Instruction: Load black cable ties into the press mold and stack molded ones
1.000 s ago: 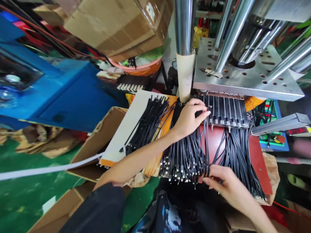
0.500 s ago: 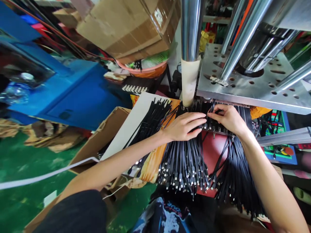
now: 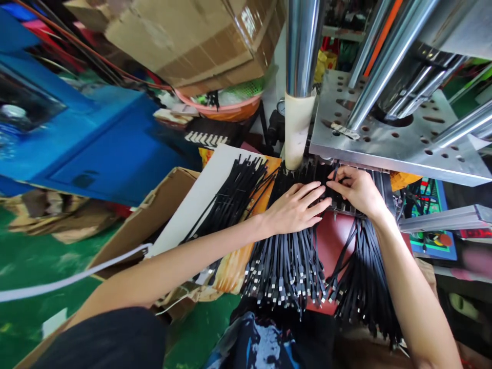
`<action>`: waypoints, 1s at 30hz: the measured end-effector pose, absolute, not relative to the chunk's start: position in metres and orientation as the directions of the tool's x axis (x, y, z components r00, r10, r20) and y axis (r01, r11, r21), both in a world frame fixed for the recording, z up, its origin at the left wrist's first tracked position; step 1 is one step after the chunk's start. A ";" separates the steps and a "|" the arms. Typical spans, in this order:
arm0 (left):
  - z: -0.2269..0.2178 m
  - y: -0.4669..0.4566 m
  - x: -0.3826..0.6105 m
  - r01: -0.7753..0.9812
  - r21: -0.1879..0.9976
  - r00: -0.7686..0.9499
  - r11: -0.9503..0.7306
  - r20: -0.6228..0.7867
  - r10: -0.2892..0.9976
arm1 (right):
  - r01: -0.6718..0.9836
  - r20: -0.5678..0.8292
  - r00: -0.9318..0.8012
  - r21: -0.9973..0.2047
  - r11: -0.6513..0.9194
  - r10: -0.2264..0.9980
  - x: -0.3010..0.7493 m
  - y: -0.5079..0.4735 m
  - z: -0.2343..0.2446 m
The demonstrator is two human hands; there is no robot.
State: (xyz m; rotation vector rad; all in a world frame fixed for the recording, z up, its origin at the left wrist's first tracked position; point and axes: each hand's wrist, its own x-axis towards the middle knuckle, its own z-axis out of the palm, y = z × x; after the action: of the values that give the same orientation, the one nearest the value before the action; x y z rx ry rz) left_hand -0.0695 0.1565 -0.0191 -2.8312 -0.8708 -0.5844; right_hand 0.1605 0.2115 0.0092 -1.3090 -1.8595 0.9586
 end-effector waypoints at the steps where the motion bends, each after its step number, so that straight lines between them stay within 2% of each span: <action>1: -0.019 0.153 -0.067 0.586 -0.015 0.750 -0.810 0.388 0.535 | 0.520 0.144 -0.238 -0.816 0.251 0.961 0.160 0.209 0.009; 3: -0.018 0.146 -0.062 0.643 -0.027 0.719 -0.766 0.366 0.590 | 0.628 0.276 -0.151 -0.715 0.308 0.949 0.158 0.197 0.011; 5: -0.015 0.139 -0.058 0.683 -0.025 0.694 -0.730 0.336 0.637 | 0.726 0.367 -0.197 -0.569 0.387 0.909 0.159 0.179 0.012; 8: -0.005 0.135 -0.052 0.698 0.031 0.682 -0.716 0.275 0.677 | 0.849 0.301 -0.356 -0.291 0.441 0.885 0.159 0.155 0.013; 10: 0.003 0.141 -0.049 0.711 0.081 0.664 -0.698 0.249 0.705 | 0.913 0.244 -0.345 -0.138 0.385 0.906 0.157 0.154 0.014; 13: 0.013 0.164 -0.042 0.758 0.117 0.608 -0.642 0.231 0.760 | 0.956 0.209 -0.282 -0.025 0.294 0.936 0.149 0.174 0.015; 18: 0.014 0.221 -0.029 0.777 0.109 0.582 -0.619 0.248 0.774 | 0.962 0.187 -0.269 0.013 0.272 0.945 0.135 0.228 0.019; 23: 0.014 0.259 -0.025 0.766 0.176 0.569 -0.619 0.263 0.779 | 0.965 0.198 -0.257 -0.005 0.263 0.946 0.128 0.260 0.032; 26: 0.015 0.227 -0.041 0.782 0.219 0.505 -0.584 0.327 0.799 | 0.968 0.227 -0.240 -0.018 0.250 0.944 0.139 0.216 0.037; 28: 0.012 0.181 -0.059 0.827 0.288 0.362 -0.482 0.383 0.850 | 0.982 0.280 -0.162 -0.047 0.182 0.946 0.153 0.154 0.029; 29: 0.008 0.155 -0.068 0.871 0.301 0.290 -0.387 0.321 0.902 | 0.992 0.297 -0.078 -0.070 0.103 0.952 0.160 0.118 0.020; 30: 0.004 0.131 -0.077 0.911 0.293 0.239 -0.291 0.199 0.950 | 0.998 0.273 -0.008 -0.064 0.026 0.962 0.167 0.082 0.009</action>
State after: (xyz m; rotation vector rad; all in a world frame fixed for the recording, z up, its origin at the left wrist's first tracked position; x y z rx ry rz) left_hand -0.0773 0.1306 0.0043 -2.5611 -1.9339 -0.5559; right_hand 0.1671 0.0815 0.0086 -2.0270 -2.0620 -0.2147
